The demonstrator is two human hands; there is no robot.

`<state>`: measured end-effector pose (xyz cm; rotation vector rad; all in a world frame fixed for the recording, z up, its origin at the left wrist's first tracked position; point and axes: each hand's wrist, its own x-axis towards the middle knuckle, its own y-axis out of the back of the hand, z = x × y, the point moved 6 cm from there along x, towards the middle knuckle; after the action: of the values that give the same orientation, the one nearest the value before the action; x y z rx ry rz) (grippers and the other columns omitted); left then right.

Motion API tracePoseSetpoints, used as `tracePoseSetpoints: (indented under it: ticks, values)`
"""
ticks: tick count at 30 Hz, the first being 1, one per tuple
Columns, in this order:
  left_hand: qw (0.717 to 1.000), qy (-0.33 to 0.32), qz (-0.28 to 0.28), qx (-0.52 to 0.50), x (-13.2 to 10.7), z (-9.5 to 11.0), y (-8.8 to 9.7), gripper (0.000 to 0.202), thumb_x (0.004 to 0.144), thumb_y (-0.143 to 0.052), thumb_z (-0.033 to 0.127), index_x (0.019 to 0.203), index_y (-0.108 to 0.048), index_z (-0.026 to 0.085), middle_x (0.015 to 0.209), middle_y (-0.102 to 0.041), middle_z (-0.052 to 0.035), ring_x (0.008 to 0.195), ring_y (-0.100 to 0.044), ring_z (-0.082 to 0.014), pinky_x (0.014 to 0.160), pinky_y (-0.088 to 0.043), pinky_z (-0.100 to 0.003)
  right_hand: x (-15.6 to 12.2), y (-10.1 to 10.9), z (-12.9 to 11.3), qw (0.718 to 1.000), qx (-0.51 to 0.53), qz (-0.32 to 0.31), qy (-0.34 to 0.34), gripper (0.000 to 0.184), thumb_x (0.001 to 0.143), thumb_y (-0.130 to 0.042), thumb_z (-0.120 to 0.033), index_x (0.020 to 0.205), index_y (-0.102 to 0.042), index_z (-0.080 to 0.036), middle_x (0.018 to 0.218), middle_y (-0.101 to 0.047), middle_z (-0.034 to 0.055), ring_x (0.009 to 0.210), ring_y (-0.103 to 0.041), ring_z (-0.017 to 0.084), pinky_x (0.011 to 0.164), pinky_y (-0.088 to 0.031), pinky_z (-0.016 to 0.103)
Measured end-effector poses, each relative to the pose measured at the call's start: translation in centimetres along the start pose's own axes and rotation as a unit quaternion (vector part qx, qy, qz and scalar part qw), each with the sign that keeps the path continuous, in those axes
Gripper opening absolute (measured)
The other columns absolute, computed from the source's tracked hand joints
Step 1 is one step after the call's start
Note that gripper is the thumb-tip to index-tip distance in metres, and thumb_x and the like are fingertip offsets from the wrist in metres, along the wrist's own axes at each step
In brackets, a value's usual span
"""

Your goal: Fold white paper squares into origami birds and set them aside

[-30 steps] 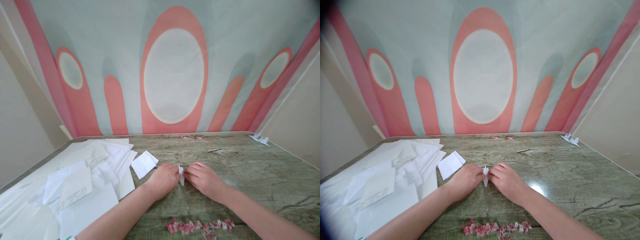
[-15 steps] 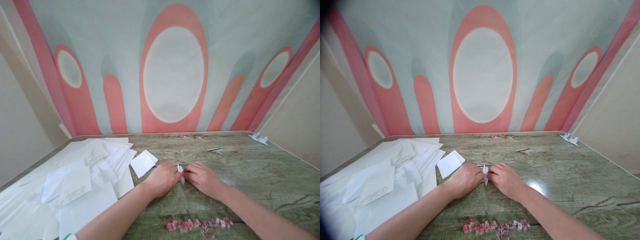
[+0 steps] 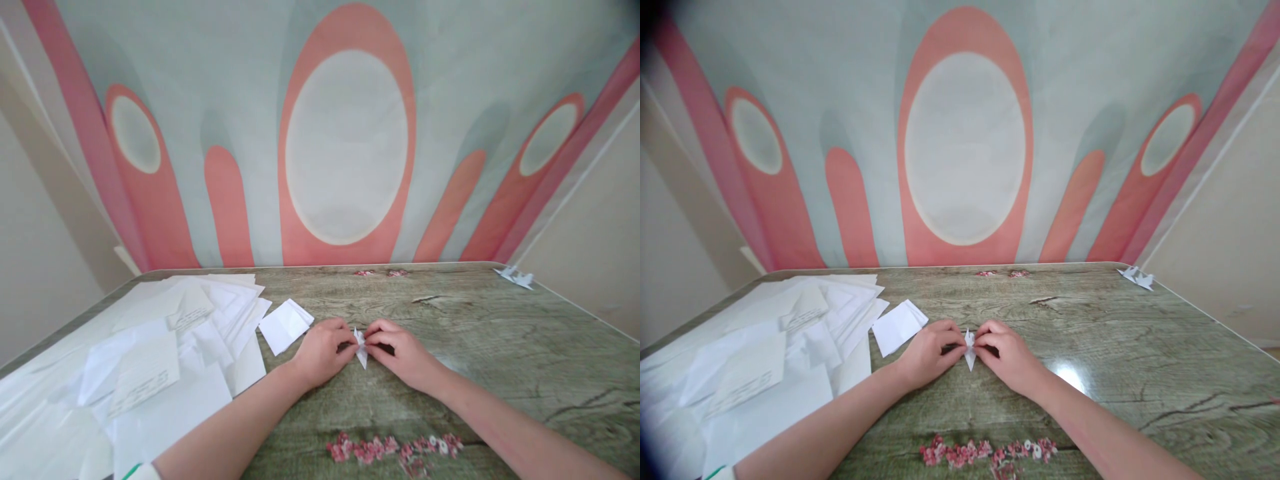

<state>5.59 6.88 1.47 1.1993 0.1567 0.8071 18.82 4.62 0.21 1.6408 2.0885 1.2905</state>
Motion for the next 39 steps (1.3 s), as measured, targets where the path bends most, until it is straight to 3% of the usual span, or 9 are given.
tracePoseSetpoints:
  ticks: [6, 19, 39]
  values:
    - [0.997, 0.057, 0.017, -0.05, 0.5, -1.3, -0.6, 0.015, 0.08, -0.055, 0.027, 0.077, -0.068, 0.02, 0.081, -0.061, -0.0017, 0.081, -0.055, -0.0156, 0.077, -0.042, -0.028, 0.2, 0.0, 0.5, 0.998, 0.04, 0.006, -0.041, 0.015, 0.084, -0.053, -0.023, 0.075, -0.064, -0.019, 0.09, -0.059, 0.0041, 0.087, -0.056, 0.016, 0.08, -0.043, 0.031]
    - [0.993, 0.091, 0.046, -0.05, 0.7, -1.8, -0.9, 0.012, 0.074, -0.06, 0.027, 0.068, -0.066, 0.019, 0.075, -0.062, -0.0011, 0.078, -0.056, -0.0162, 0.076, -0.041, -0.029, 0.9, -0.7, 1.0, 0.998, 0.007, 0.024, -0.064, 0.015, 0.08, -0.053, -0.018, 0.067, -0.061, -0.018, 0.081, -0.058, 0.0037, 0.08, -0.055, 0.016, 0.075, -0.042, 0.03]
    - [0.994, 0.056, 0.0, -0.091, 0.3, -1.2, -0.2, 0.009, 0.074, -0.065, 0.03, 0.074, -0.069, 0.021, 0.08, -0.063, -0.0005, 0.083, -0.056, -0.0153, 0.08, -0.041, -0.027, 0.3, -0.6, 0.9, 0.997, 0.059, -0.02, -0.051, 0.01, 0.078, -0.062, -0.025, 0.074, -0.069, -0.02, 0.089, -0.058, 0.0035, 0.085, -0.056, 0.017, 0.078, -0.043, 0.031]
